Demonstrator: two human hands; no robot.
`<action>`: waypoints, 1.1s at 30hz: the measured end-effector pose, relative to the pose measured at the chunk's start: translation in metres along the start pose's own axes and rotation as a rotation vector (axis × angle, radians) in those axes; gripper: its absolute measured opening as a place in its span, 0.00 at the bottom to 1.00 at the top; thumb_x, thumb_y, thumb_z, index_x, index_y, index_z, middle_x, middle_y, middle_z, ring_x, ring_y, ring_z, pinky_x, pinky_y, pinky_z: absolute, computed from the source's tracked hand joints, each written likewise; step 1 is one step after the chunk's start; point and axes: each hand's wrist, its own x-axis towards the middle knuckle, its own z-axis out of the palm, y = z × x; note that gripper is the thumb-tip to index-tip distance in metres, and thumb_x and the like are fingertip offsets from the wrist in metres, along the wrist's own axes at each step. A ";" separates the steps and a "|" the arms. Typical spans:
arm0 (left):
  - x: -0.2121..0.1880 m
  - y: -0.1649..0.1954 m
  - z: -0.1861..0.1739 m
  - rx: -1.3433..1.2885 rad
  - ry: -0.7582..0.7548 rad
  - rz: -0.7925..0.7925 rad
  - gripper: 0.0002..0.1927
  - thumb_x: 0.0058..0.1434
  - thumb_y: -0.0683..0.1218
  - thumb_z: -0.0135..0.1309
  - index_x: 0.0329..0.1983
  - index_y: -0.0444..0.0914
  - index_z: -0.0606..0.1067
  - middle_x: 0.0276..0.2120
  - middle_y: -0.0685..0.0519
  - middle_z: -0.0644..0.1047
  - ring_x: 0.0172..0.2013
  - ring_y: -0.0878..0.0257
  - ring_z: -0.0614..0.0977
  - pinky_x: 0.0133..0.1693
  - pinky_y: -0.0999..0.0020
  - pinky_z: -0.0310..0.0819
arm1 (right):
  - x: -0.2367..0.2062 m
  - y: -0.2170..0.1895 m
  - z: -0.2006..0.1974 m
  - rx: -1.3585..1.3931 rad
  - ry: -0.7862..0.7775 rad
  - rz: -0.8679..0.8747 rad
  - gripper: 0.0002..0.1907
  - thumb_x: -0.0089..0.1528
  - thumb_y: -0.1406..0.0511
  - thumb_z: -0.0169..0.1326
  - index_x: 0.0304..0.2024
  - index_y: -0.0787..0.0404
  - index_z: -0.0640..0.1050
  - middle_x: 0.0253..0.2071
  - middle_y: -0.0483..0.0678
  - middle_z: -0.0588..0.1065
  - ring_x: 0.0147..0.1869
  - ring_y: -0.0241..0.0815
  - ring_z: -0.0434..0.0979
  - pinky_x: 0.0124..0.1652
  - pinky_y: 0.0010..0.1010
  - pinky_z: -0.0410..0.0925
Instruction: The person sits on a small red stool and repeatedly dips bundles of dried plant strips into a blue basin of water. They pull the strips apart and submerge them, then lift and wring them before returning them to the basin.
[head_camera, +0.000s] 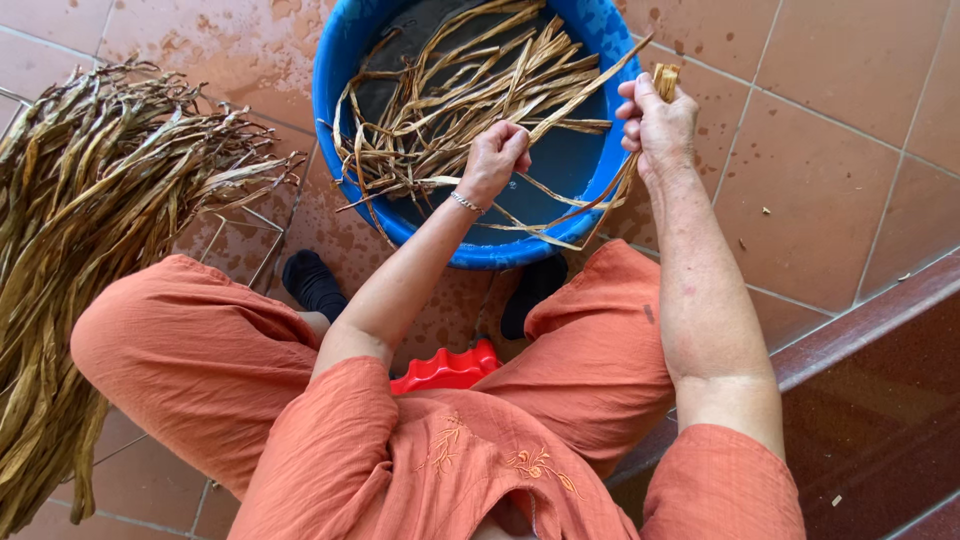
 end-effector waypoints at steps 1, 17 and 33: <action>-0.002 0.001 0.002 -0.086 -0.015 0.028 0.09 0.72 0.46 0.52 0.40 0.35 0.77 0.24 0.56 0.79 0.24 0.70 0.78 0.29 0.75 0.74 | -0.001 -0.001 0.000 -0.013 0.028 0.022 0.15 0.72 0.56 0.50 0.44 0.61 0.79 0.30 0.46 0.78 0.22 0.27 0.68 0.20 0.19 0.62; -0.018 0.051 0.049 0.049 -0.151 0.028 0.18 0.73 0.53 0.45 0.53 0.36 0.77 0.27 0.56 0.79 0.23 0.72 0.78 0.27 0.75 0.74 | -0.030 -0.033 0.009 0.143 -0.189 -0.213 0.14 0.74 0.61 0.47 0.54 0.60 0.79 0.52 0.48 0.82 0.52 0.30 0.83 0.39 0.20 0.72; 0.017 0.065 0.097 0.534 -0.149 0.412 0.13 0.63 0.47 0.41 0.33 0.37 0.76 0.27 0.41 0.79 0.28 0.45 0.81 0.34 0.53 0.75 | -0.011 -0.031 0.012 0.446 0.074 -0.159 0.12 0.71 0.62 0.48 0.40 0.64 0.77 0.33 0.51 0.80 0.36 0.45 0.85 0.39 0.40 0.79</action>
